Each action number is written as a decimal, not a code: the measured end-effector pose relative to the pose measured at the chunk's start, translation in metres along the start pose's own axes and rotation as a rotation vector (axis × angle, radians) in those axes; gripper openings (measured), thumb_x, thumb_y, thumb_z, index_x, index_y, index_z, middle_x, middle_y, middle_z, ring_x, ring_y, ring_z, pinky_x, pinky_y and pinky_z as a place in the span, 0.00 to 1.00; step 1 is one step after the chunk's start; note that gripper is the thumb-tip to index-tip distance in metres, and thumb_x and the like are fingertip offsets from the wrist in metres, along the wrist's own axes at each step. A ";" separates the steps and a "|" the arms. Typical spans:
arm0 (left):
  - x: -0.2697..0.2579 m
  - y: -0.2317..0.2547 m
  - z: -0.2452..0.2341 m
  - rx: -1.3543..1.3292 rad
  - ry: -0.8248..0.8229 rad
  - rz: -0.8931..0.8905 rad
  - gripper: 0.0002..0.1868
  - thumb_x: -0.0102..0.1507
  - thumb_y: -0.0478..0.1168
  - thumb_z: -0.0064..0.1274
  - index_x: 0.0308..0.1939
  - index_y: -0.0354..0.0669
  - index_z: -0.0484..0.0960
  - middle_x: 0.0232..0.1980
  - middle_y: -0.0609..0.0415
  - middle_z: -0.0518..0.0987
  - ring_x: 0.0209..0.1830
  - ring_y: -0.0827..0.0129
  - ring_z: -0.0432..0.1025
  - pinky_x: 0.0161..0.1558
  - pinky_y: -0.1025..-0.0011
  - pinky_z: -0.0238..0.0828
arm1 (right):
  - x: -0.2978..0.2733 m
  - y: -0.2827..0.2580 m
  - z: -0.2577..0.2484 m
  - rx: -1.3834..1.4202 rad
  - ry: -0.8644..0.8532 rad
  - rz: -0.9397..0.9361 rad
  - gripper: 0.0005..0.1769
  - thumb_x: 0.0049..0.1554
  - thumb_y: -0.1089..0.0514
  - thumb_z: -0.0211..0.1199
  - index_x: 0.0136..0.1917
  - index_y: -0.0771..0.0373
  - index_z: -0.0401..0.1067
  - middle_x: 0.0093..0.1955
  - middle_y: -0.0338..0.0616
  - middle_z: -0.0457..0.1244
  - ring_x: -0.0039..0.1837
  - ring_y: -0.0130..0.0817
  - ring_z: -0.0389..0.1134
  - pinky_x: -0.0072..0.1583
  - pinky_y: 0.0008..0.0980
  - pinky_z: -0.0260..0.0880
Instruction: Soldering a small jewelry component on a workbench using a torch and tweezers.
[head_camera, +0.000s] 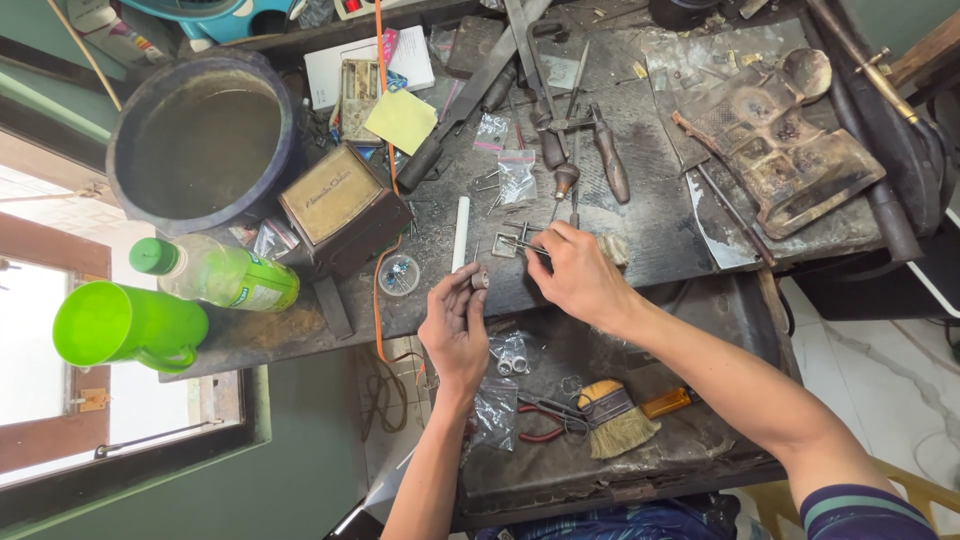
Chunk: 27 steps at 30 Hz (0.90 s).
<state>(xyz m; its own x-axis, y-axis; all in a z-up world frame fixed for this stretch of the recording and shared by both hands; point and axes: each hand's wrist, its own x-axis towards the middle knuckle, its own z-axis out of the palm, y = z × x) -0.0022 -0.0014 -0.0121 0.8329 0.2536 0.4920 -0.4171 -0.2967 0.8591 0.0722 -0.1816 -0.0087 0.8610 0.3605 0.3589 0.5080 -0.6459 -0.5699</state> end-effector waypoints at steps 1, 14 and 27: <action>0.000 0.000 0.000 -0.001 0.003 0.000 0.15 0.64 0.21 0.51 0.54 0.24 0.72 0.53 0.36 0.83 0.49 0.55 0.83 0.49 0.66 0.85 | 0.001 0.000 0.000 -0.001 -0.001 -0.002 0.08 0.60 0.60 0.62 0.45 0.69 0.76 0.35 0.47 0.63 0.39 0.45 0.72 0.37 0.33 0.73; 0.000 0.000 -0.001 -0.008 -0.004 -0.008 0.15 0.64 0.20 0.51 0.54 0.24 0.72 0.53 0.38 0.84 0.47 0.57 0.83 0.49 0.66 0.85 | 0.000 0.000 0.006 -0.017 0.001 -0.018 0.07 0.59 0.61 0.62 0.45 0.68 0.76 0.36 0.47 0.63 0.39 0.47 0.72 0.38 0.34 0.73; 0.002 0.001 -0.002 -0.009 -0.015 -0.008 0.15 0.63 0.20 0.51 0.54 0.25 0.73 0.53 0.38 0.84 0.49 0.55 0.83 0.49 0.65 0.86 | 0.001 0.001 0.010 -0.050 0.040 -0.035 0.06 0.59 0.61 0.63 0.44 0.67 0.75 0.35 0.46 0.63 0.39 0.45 0.72 0.39 0.34 0.73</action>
<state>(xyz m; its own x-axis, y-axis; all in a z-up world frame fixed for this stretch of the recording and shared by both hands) -0.0019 0.0001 -0.0101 0.8415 0.2417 0.4831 -0.4138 -0.2866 0.8641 0.0737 -0.1753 -0.0160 0.8404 0.3572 0.4077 0.5352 -0.6663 -0.5193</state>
